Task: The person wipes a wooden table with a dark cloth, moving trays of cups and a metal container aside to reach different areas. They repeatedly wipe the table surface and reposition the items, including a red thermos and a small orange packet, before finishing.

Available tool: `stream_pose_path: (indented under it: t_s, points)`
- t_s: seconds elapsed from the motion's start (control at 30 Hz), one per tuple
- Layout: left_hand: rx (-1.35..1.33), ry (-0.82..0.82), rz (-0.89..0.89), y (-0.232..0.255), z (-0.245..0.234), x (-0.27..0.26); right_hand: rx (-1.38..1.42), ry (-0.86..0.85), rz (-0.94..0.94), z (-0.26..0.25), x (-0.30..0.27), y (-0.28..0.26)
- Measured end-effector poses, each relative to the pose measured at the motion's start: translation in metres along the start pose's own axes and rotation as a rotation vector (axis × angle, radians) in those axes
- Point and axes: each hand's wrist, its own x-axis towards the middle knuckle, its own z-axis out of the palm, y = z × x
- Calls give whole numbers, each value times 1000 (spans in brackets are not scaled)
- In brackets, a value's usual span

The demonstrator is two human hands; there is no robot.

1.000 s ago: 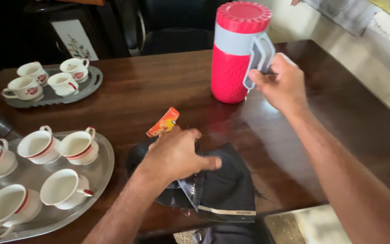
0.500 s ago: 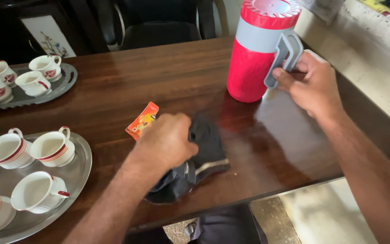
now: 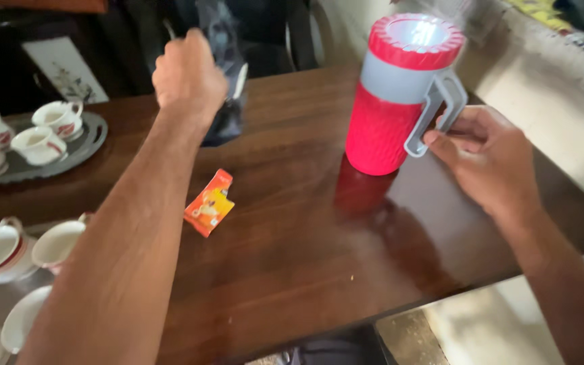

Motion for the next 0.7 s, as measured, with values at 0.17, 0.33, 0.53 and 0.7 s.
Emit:
stream_pose_path:
  t_s: [0.17,0.33,0.53,0.7]
  points:
    - [176,-225,-81,-28,28,8,-388,331,-522,23,-43,-28]
    - [129,-361,-162,-45,16,-16,-128,-176,-516,80,-59,-46]
    - [-12,-313,-149,-55,-33,-42,-120,-660,-648,195,-60,-59]
    - [-179,-329,-191,-81,-88,-69,-215,-917,-520,261,-57,-66]
